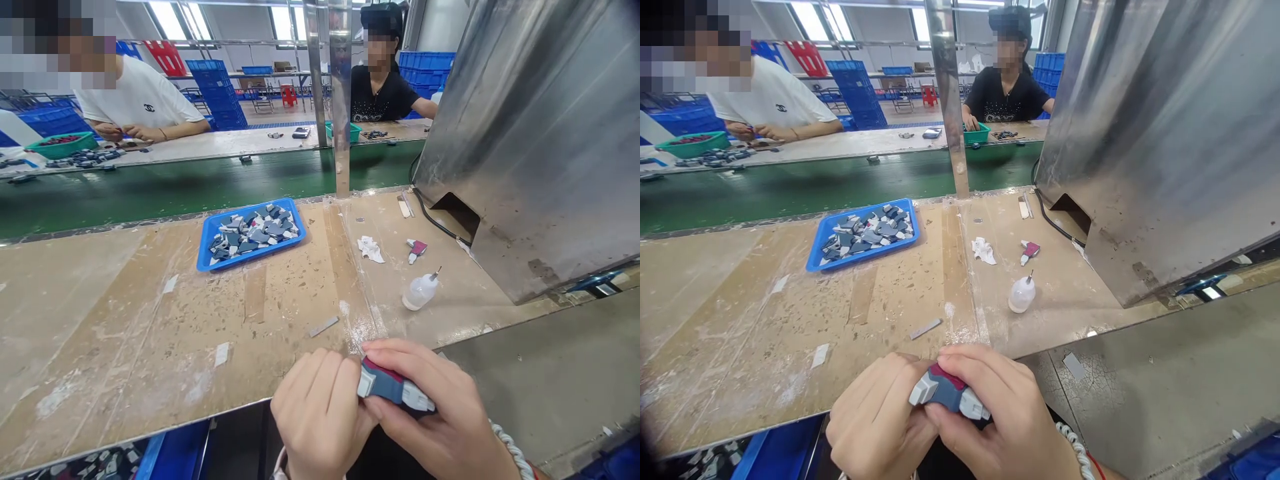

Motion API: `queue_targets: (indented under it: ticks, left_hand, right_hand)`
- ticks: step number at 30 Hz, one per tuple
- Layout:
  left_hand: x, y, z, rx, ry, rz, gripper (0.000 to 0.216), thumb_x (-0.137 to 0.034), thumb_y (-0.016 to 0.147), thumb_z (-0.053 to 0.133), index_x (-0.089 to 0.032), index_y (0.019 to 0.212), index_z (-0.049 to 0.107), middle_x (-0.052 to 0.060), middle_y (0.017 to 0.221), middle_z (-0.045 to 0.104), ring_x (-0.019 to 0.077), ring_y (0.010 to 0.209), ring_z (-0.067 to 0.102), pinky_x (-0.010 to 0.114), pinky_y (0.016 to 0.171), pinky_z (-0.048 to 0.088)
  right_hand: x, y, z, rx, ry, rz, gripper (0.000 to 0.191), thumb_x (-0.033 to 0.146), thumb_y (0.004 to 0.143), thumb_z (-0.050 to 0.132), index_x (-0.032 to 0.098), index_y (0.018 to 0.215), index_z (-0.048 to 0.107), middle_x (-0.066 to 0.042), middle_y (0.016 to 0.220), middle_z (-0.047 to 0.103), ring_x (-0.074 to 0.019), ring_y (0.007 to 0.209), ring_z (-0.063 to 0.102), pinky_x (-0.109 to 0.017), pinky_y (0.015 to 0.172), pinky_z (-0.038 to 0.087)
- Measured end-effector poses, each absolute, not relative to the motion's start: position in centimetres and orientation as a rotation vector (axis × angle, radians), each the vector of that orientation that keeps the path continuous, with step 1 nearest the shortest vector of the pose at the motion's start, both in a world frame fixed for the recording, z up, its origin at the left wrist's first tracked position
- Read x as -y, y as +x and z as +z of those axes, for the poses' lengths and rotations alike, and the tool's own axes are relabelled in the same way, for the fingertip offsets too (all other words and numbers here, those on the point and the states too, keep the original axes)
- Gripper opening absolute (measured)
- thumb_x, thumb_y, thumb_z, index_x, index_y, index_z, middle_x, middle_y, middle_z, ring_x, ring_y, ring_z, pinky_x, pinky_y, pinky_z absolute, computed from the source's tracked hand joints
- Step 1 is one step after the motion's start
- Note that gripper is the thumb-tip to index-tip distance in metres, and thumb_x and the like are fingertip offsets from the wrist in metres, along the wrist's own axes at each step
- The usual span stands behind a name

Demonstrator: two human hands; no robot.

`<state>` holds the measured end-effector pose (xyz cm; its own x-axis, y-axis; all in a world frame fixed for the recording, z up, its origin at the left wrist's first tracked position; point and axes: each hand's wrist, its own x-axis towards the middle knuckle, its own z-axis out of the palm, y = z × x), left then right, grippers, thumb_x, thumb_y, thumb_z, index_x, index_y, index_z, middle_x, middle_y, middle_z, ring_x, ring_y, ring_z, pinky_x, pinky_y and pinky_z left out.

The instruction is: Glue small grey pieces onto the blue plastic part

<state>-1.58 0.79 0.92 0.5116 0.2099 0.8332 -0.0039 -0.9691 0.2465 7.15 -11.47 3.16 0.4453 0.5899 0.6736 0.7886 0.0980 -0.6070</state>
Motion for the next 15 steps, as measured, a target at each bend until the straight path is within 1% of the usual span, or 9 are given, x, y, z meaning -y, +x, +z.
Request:
queue_targets:
  ticks: [2, 4, 7, 11, 15]
  left_hand:
    - [-1.0, -1.5, 1.0, -0.140, 2.577, 1.423, 0.029, -0.014, 0.098, 0.051, -0.018, 0.069, 0.051, 0.001, 0.057, 0.049, 0.0154, 0.055, 0.038, 0.032, 0.053, 0.027]
    - [-1.3, -1.5, 1.2, -0.095, 2.617, 1.390, 0.036, -0.021, 0.103, 0.044, -0.019, 0.067, 0.048, 0.001, 0.055, 0.044, 0.0164, 0.055, 0.033, 0.033, 0.052, 0.025]
    - [-1.5, -1.6, 1.4, -0.055, 2.653, 1.348, 0.042, -0.028, 0.107, 0.036, -0.020, 0.066, 0.045, 0.000, 0.055, 0.040, 0.0171, 0.054, 0.030, 0.034, 0.052, 0.023]
    - [-1.2, -1.8, 1.6, -0.068, 2.652, 1.332, 0.042, -0.027, 0.107, 0.037, -0.020, 0.065, 0.042, 0.000, 0.055, 0.039, 0.0164, 0.054, 0.030, 0.034, 0.052, 0.022]
    - [-0.7, -2.0, 1.9, -0.092, 2.621, 1.351, 0.046, -0.028, 0.107, 0.037, -0.021, 0.062, 0.040, -0.002, 0.053, 0.036, 0.0148, 0.052, 0.029, 0.034, 0.051, 0.023]
  right_hand:
    - [11.3, 7.3, 3.1, 1.240, -1.581, -0.201, 0.015, 0.018, 0.093, 0.065, 0.010, 0.105, 0.069, -0.012, 0.100, 0.077, -0.0148, 0.096, 0.074, -0.015, 0.094, 0.055]
    - [11.2, 7.5, 3.1, 1.257, -1.572, -0.192, 0.016, 0.021, 0.096, 0.064, 0.009, 0.104, 0.070, -0.013, 0.099, 0.077, -0.0147, 0.093, 0.075, -0.014, 0.093, 0.055]
    - [11.1, 7.7, 3.3, 1.295, -1.588, -0.212, 0.019, 0.026, 0.099, 0.062, 0.010, 0.102, 0.071, -0.010, 0.093, 0.078, -0.0137, 0.086, 0.076, -0.013, 0.088, 0.056]
    - [11.4, 7.8, 3.9, 1.348, -1.609, -0.237, 0.019, 0.028, 0.100, 0.059, 0.011, 0.102, 0.069, -0.007, 0.089, 0.078, -0.0137, 0.079, 0.076, -0.016, 0.077, 0.059]
    - [11.7, 7.4, 4.3, 1.381, -1.631, -0.246, 0.018, 0.027, 0.101, 0.057, 0.012, 0.100, 0.067, -0.006, 0.088, 0.079, -0.0142, 0.077, 0.076, -0.019, 0.072, 0.059]
